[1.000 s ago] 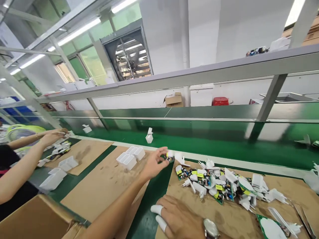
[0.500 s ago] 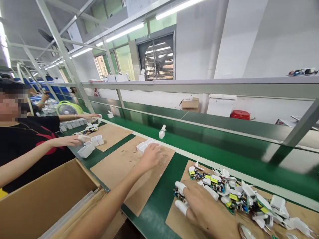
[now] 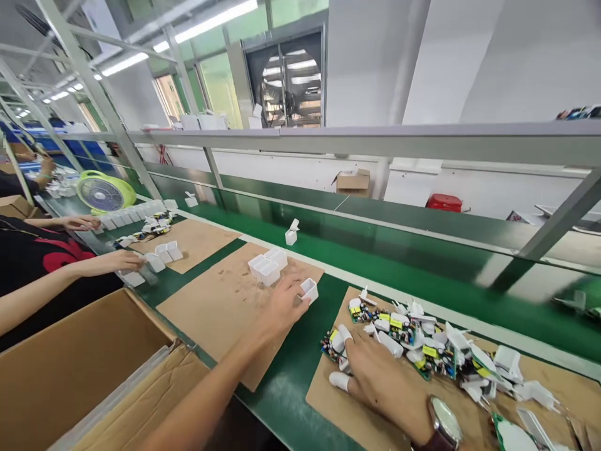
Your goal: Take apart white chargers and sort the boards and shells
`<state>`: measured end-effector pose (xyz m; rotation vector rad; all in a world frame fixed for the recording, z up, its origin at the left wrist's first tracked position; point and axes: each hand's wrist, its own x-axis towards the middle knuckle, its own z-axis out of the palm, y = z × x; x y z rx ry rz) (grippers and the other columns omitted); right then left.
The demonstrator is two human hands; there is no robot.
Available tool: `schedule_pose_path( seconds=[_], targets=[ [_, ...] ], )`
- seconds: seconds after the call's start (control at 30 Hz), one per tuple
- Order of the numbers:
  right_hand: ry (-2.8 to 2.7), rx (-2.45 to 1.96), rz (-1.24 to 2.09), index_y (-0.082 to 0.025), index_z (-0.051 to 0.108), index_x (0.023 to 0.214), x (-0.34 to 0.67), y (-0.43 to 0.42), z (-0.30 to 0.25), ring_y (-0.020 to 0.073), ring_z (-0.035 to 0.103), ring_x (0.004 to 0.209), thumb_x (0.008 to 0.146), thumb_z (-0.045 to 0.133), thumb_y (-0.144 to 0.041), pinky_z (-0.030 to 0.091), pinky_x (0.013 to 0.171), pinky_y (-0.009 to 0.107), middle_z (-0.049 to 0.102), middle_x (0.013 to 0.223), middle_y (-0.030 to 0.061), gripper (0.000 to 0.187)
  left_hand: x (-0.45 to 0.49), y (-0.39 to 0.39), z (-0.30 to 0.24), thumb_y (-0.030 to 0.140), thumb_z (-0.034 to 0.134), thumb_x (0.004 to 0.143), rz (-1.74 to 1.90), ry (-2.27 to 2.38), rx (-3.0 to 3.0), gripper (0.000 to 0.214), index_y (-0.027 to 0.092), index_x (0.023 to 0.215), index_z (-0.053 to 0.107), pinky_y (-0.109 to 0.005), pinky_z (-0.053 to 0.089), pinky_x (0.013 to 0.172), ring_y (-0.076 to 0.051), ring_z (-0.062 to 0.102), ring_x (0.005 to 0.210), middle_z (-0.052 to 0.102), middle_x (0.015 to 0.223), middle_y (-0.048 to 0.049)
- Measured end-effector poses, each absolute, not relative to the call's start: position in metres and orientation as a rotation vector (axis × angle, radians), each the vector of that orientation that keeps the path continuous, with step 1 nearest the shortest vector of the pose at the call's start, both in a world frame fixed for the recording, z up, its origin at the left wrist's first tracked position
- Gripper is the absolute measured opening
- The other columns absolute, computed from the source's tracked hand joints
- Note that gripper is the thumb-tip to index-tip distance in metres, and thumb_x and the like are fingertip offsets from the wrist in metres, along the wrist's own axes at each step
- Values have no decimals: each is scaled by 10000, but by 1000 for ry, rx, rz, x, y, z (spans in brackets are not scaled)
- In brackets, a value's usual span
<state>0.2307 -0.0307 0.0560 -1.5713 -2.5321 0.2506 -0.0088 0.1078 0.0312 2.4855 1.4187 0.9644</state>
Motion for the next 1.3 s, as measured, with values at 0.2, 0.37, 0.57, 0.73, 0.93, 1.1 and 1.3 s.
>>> schedule_pose_path(
  seconds=[0.2, 0.37, 0.57, 0.73, 0.93, 1.1, 1.3],
  targets=[
    [-2528, -1631, 301, -109, 657, 1133, 232, -31, 55, 387, 687, 1035, 977, 613, -241, 550, 866, 480, 711, 1113, 207, 208, -14, 32, 17, 324, 668, 932, 932, 1301, 2338, 163, 242, 818, 586, -394, 581, 1021, -263, 679, 1218, 656, 1343, -87],
    [-2345, -1612, 467, -147, 526, 1348, 239, -33, 40, 311, 682, 986, 979, 625, -264, 552, 862, 428, 678, 1110, 139, 400, -21, 17, 6, 350, 803, 871, 941, 1202, 2219, 321, 254, 1116, 619, -463, 527, 1147, -298, 595, 1380, 619, 1438, -109],
    [-2339, -1645, 409, -194, 554, 1180, 242, -37, 43, 272, 645, 920, 916, 595, -172, 572, 764, 411, 571, 1241, 139, 267, -22, 14, -5, 312, 759, 914, 917, 1176, 2143, 714, 296, 1543, 421, -473, 583, 1093, -309, 618, 1363, 567, 1544, -125],
    [-2409, -1611, 302, -136, 440, 1448, 240, -34, 45, 389, 577, 1211, 956, 650, -269, 542, 1006, 568, 617, 1224, 180, 551, -23, 11, -7, 346, 741, 941, 876, 1190, 2151, 813, 312, 1625, 302, -507, 509, 1192, -313, 598, 1397, 523, 1601, -117],
    [-2446, -1601, 336, -153, 473, 1436, 238, -32, 34, 377, 583, 1254, 927, 558, -130, 551, 1021, 572, 618, 1306, 191, 516, -22, 10, -10, 367, 745, 942, 881, 1171, 2155, 806, 300, 1622, 317, -501, 488, 1213, -312, 548, 1459, 522, 1607, -114],
    [-2378, -1521, 329, -168, 373, 1532, 237, -28, 42, 344, 633, 1135, 933, 525, -135, 591, 943, 541, 641, 1198, 157, 619, -24, 10, -12, 339, 720, 955, 898, 1168, 2186, 809, 290, 1643, 298, -493, 490, 1216, -317, 538, 1471, 513, 1620, -118],
    [-2197, -1276, 369, -249, 240, 1616, 234, -33, 57, 304, 616, 1192, 992, 506, -159, 584, 997, 499, 564, 1361, 156, 684, -25, 10, -14, 205, 656, 968, 971, 1088, 2227, 774, 311, 1635, 277, -486, 442, 1255, -275, 526, 1470, 556, 1566, -87]
  ],
)
